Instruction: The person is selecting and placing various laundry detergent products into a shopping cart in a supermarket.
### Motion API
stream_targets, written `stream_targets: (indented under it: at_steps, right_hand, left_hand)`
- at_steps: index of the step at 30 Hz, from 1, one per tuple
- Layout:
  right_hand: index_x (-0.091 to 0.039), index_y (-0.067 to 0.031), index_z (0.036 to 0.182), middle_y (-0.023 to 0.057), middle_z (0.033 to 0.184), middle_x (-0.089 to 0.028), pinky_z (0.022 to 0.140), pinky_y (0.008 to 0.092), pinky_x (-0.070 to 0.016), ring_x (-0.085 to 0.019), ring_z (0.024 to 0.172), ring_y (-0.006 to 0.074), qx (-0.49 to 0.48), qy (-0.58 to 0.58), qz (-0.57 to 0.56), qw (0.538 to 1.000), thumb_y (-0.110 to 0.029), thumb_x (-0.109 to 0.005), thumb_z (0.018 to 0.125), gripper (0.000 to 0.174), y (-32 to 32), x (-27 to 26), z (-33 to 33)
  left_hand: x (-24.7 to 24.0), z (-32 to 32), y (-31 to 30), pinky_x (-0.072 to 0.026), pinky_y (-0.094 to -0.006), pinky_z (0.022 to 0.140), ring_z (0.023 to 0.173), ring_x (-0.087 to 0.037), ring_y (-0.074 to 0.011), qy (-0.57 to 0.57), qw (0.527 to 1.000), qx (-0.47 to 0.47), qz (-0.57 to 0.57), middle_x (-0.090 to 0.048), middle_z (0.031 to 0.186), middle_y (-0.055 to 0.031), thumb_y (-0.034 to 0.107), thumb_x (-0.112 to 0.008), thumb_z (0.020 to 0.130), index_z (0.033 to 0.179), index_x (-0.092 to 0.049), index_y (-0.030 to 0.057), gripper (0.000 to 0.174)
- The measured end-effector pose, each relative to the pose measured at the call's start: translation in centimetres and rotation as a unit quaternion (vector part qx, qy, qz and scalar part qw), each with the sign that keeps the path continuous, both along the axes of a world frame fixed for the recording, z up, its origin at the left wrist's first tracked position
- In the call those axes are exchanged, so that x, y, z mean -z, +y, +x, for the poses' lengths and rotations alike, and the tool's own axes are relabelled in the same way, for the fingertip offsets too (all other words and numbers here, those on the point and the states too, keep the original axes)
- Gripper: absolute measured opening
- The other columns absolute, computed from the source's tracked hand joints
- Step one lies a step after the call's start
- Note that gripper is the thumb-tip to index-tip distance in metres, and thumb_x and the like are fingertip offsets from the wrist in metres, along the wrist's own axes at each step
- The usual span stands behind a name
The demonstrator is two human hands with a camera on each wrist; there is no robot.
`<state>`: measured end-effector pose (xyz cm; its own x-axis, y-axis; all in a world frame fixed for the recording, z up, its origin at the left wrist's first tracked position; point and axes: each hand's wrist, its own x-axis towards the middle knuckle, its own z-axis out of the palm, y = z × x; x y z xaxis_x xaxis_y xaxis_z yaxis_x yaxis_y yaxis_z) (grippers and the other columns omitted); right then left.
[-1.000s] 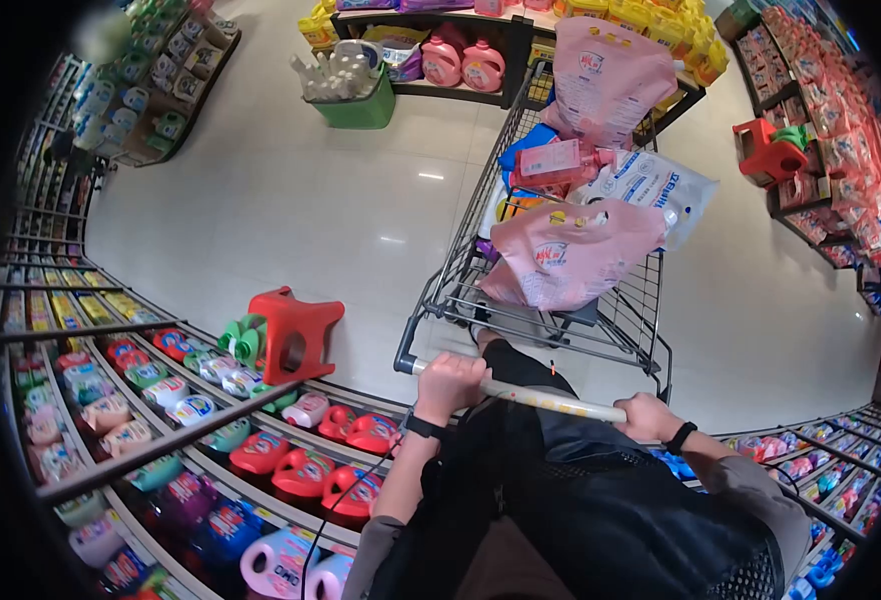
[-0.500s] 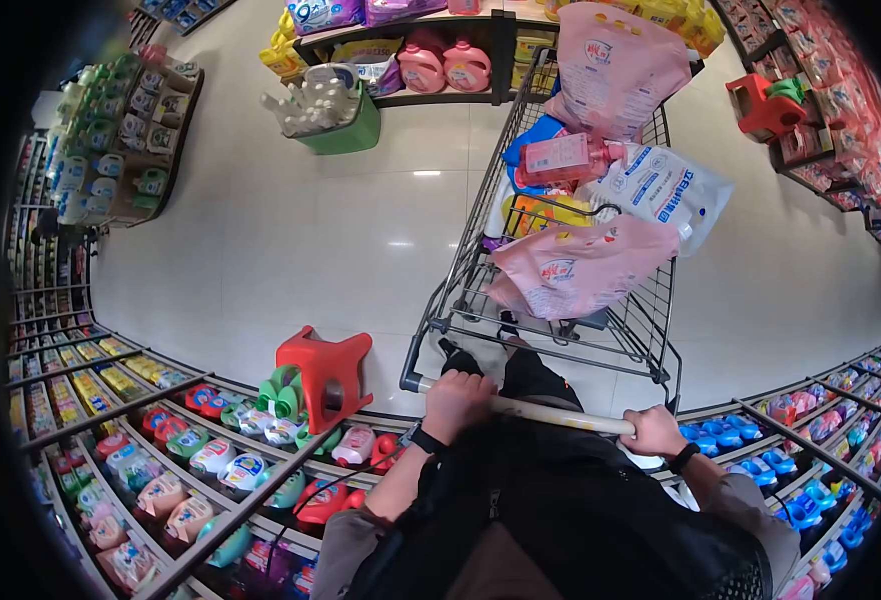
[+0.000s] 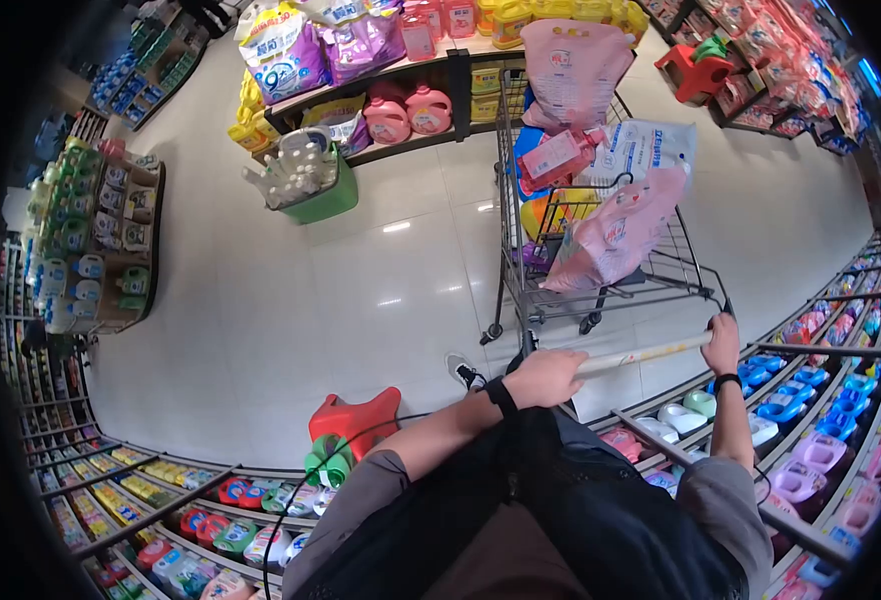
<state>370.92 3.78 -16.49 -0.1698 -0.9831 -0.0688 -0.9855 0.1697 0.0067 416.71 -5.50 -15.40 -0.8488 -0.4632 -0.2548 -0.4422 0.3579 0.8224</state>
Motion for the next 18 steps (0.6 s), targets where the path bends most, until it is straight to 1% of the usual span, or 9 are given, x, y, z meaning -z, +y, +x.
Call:
stream_targets:
  at_steps: [2,3,5,6,8,10,12,14,18]
  right_hand:
    - [-0.063,-0.0039,0.094,0.0207,0.11,-0.062,0.105,0.0503,-0.0427,-0.054,0.115,0.0431,0.045,0.039,-0.083,0.995,0.002,-0.064,0.074,0.02,-0.7,1.0,0.0]
    - [-0.063,-0.0039,0.094,0.0207,0.11,-0.062,0.105,0.0503,-0.0427,-0.054,0.115,0.0431,0.056,0.037,-0.082,0.994,0.002,-0.064,0.074,0.02,-0.9,1.8,0.7]
    - [-0.068,-0.005,0.104,0.0211,0.13,-0.062,0.112,0.0497,-0.0384,-0.052,0.127,0.0421,0.117,0.048,-0.152,0.98,0.004,-0.062,0.077,0.03,-0.8,3.0,2.3]
    - [-0.068,-0.005,0.104,0.0211,0.13,-0.062,0.112,0.0497,-0.0384,-0.052,0.127,0.0421,0.122,0.05,-0.153,0.979,0.004,-0.062,0.077,0.03,-1.1,2.9,2.8]
    - [-0.07,-0.0086,0.116,0.0205,0.145,-0.057,0.116,0.045,-0.0368,-0.051,0.136,0.0372,0.144,-0.256,-0.104,0.95,0.0,-0.063,0.083,0.035,-2.0,2.7,4.5]
    - [-0.069,-0.0094,0.121,0.0182,0.146,-0.058,0.114,0.0418,-0.039,-0.052,0.139,0.0326,0.193,-0.41,-0.072,0.889,-0.008,-0.068,0.089,0.032,-3.0,-0.8,10.9]
    - [-0.069,-0.0084,0.123,0.0162,0.144,-0.059,0.112,0.0396,-0.0418,-0.055,0.135,0.0304,0.168,-0.416,-0.078,0.89,-0.014,-0.07,0.092,0.031,-5.6,-5.6,18.0]
    - [-0.068,-0.0072,0.122,0.016,0.142,-0.061,0.112,0.0391,-0.0414,-0.055,0.135,0.0316,0.136,-0.472,-0.082,0.867,-0.015,-0.07,0.093,0.03,-10.0,-10.4,23.9]
    - [-0.065,-0.0062,0.126,0.0182,0.146,-0.056,0.113,0.0407,-0.0404,-0.053,0.136,0.0349,0.027,-0.487,-0.077,0.87,-0.017,-0.071,0.093,0.035,-20.3,-12.6,28.9]
  left_hand:
    - [0.1,2.0,-1.6,-0.0506,-0.0478,0.101,0.118,-0.062,-0.039,0.051,0.998,0.026,-0.016,-0.066,0.126,-0.0205,0.029,-0.066,0.092,0.131,-0.061,0.0002,0.048]
    - [0.3,2.9,-2.5,-0.0492,-0.047,0.104,0.122,-0.06,-0.0383,0.099,0.994,0.041,-0.027,-0.065,0.13,-0.02,0.027,-0.066,0.091,0.133,-0.06,-0.0001,0.05]
    - [-1.1,4.2,-4.4,-0.0458,-0.0452,0.109,0.13,-0.056,-0.0357,0.066,0.994,0.081,-0.014,-0.06,0.137,-0.0187,0.027,-0.067,0.091,0.138,-0.056,0.0019,0.055]
    - [-1.5,4.3,-5.5,-0.0439,-0.0463,0.11,0.132,-0.054,-0.035,0.058,0.995,0.077,-0.019,-0.059,0.14,-0.018,0.029,-0.067,0.091,0.14,-0.055,0.0026,0.057]
    - [-1.3,4.0,-7.1,-0.0393,-0.0495,0.113,0.138,-0.05,-0.0337,0.046,0.996,0.068,-0.027,-0.056,0.145,-0.0164,0.035,-0.067,0.092,0.145,-0.052,0.0038,0.062]
    - [-1.5,3.5,-8.2,-0.0394,-0.0489,0.114,0.138,-0.05,-0.0338,0.035,0.996,0.08,-0.031,-0.056,0.145,-0.0165,0.036,-0.067,0.092,0.144,-0.052,0.0033,0.063]
    - [-1.5,3.1,-9.9,-0.0394,-0.0485,0.114,0.139,-0.049,-0.0338,0.021,0.994,0.105,-0.027,-0.055,0.147,-0.0168,0.036,-0.067,0.093,0.144,-0.053,0.002,0.063]
    - [-1.2,2.6,-11.9,-0.0393,-0.0483,0.114,0.14,-0.049,-0.0342,0.033,0.991,0.125,-0.023,-0.056,0.146,-0.017,0.035,-0.066,0.092,0.143,-0.053,0.0017,0.063]
    - [0.4,2.2,-16.9,-0.0442,-0.0476,0.11,0.134,-0.053,-0.0375,0.056,0.989,0.121,-0.057,-0.059,0.139,-0.0205,0.031,-0.07,0.09,0.141,-0.052,0.0,0.063]
